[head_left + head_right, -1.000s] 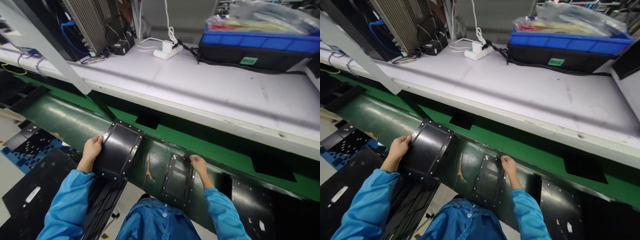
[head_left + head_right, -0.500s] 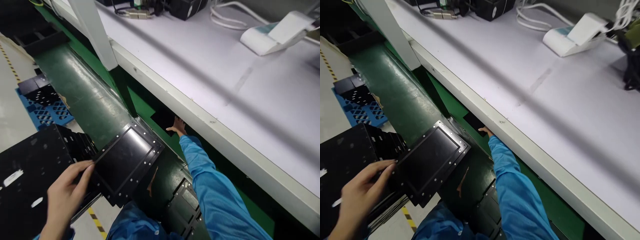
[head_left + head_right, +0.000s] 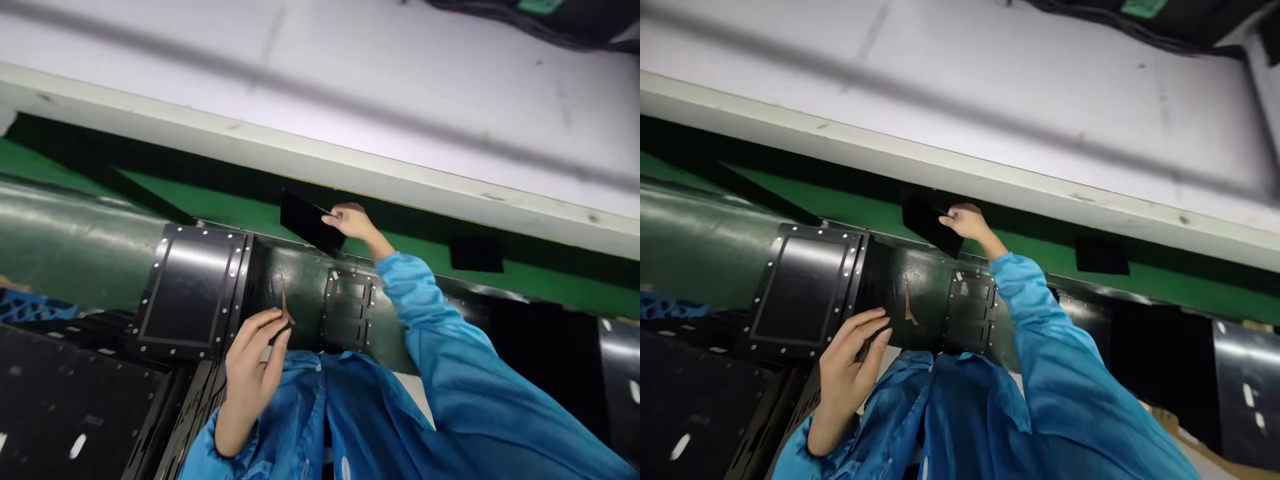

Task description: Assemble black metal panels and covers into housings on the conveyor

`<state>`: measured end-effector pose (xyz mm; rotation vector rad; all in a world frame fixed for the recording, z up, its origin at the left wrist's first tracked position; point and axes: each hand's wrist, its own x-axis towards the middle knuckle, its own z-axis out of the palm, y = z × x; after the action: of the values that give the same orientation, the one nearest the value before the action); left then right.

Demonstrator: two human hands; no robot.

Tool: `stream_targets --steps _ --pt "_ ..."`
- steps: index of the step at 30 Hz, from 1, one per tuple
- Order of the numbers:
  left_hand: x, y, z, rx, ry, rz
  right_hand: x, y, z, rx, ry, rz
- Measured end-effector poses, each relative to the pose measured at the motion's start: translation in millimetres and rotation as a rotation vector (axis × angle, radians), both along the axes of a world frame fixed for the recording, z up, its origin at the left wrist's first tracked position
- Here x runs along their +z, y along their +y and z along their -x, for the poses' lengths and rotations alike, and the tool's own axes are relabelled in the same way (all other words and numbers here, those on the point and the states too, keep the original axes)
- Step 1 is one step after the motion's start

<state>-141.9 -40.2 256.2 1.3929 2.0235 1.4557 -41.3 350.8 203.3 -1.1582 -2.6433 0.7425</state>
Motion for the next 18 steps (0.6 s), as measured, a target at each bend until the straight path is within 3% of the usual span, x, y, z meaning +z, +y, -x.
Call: stream_targets --steps 3,5,6,8,10,11,12,14,18 --pt "-10.9 26 -8 -0.008 0.030 0.023 30.1 -50 -109 0.055 0.100 0.146" --pt "-25.2 49 -6 -0.044 -0.059 0.068 47.4 -88 -163 0.149 0.175 0.244" --pt "-34.0 60 -6 -0.147 -0.168 0.112 55.3 -107 -183 0.204 0.204 0.286" --pt "-54.1 75 -9 -0.523 -0.516 0.257 69.4 -143 -213 0.297 0.234 0.359" --pt "-76.6 75 -20 -0.875 -0.918 0.431 78.4 -174 -236 0.341 0.257 0.428" --pt "-88.7 69 -28 -0.960 -1.083 0.499 80.1 -186 -248 0.338 0.279 0.460" --pt "-101.4 59 -38 -0.971 -1.210 0.542 79.6 -197 -259 0.317 0.312 0.488" --pt "-127.4 34 -56 -0.862 -1.355 0.579 72.6 -213 -282 0.236 0.387 0.518" --pt "-168.6 0 -79 -0.658 -1.422 0.635 44.6 -225 -311 0.109 0.473 0.512"
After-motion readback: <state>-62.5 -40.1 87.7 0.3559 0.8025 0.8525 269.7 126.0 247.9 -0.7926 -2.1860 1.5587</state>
